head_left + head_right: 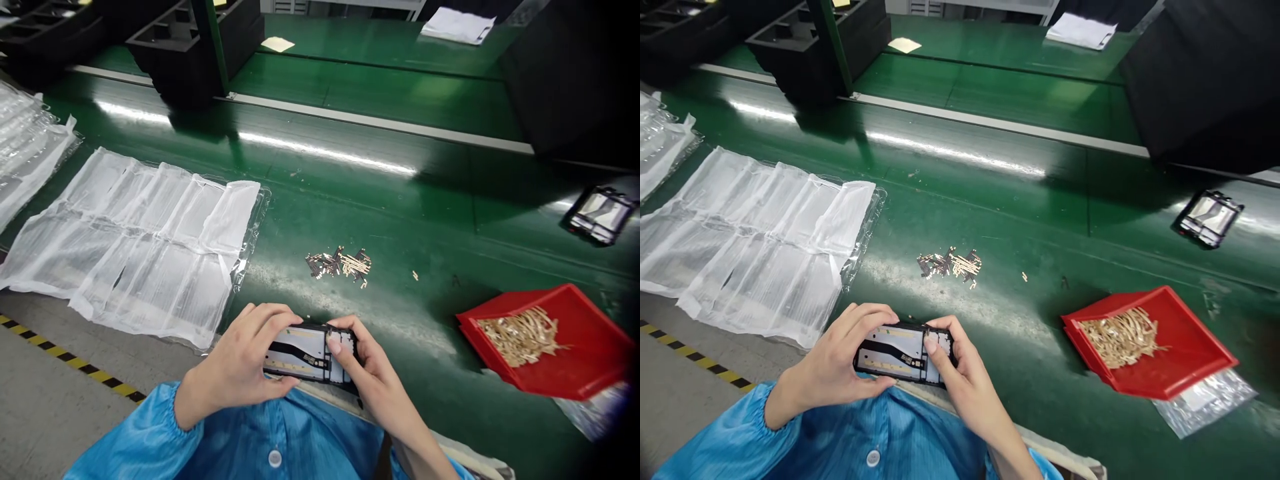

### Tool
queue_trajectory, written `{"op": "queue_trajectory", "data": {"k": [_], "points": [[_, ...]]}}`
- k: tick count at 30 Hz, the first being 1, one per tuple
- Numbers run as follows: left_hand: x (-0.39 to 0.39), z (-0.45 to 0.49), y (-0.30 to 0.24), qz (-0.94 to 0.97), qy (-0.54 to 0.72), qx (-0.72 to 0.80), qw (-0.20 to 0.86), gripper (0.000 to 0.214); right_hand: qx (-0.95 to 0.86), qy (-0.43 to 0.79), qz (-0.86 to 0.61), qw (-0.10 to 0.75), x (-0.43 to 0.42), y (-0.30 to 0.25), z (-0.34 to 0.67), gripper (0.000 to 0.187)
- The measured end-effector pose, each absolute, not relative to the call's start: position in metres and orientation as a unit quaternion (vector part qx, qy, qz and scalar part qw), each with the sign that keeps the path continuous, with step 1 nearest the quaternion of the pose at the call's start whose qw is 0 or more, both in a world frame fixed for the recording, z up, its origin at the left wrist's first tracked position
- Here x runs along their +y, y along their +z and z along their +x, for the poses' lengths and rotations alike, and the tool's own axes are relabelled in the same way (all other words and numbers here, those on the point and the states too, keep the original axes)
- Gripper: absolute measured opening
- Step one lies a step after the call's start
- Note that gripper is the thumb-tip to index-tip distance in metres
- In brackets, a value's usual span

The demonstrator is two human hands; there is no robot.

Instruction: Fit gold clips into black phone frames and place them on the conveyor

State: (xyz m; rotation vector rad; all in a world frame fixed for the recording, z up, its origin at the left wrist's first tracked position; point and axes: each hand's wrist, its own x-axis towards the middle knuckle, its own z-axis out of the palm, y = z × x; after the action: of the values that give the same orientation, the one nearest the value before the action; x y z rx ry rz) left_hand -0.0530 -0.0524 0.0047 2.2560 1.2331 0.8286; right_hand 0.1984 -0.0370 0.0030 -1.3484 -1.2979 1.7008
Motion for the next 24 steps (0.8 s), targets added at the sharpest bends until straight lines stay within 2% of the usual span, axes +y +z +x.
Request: {"op": "queue_trajectory", "data": {"k": [3,6,9,11,15,19,21,24], "points": [[-0.052,-0.052,0.008,0.814,0.281,0.455,0.227,0.082,-0.470,0.667,-0.496,0.297,-0.040,0.002,0.198,0.036],[-0.052,-0.049,0.011,0.817,0.275,0.457,0.220,0.081,-0.447,0.659,-0.509,0.326,-0.043,-0.002,0.197,0.035],[-0.052,-0.049,0.012,0.816,0.266,0.456,0.234,0.087,-0.484,0.643,-0.501,0.317,-0.040,-0.003,0.201,0.030],[-0.052,-0.050,0.012,0.818,0.258,0.452,0.243,0.093,-0.567,0.581,-0.489,0.319,-0.036,-0.003,0.206,0.027],[-0.052,-0.052,0.014,0.826,0.235,0.451,0.243,0.101,-0.718,0.373,-0.445,0.384,-0.026,0.001,0.215,0.022],[-0.051,-0.054,0.021,0.830,0.224,0.441,0.258,0.104,-0.796,0.252,-0.396,0.382,-0.020,0.007,0.216,0.023],[-0.050,-0.052,0.021,0.825,0.252,0.435,0.257,0.094,-0.816,0.223,-0.373,0.382,-0.018,0.009,0.216,0.027],[-0.047,-0.047,0.013,0.798,0.335,0.452,0.218,0.046,-0.831,0.218,-0.334,0.387,-0.016,0.010,0.217,0.029]]}}
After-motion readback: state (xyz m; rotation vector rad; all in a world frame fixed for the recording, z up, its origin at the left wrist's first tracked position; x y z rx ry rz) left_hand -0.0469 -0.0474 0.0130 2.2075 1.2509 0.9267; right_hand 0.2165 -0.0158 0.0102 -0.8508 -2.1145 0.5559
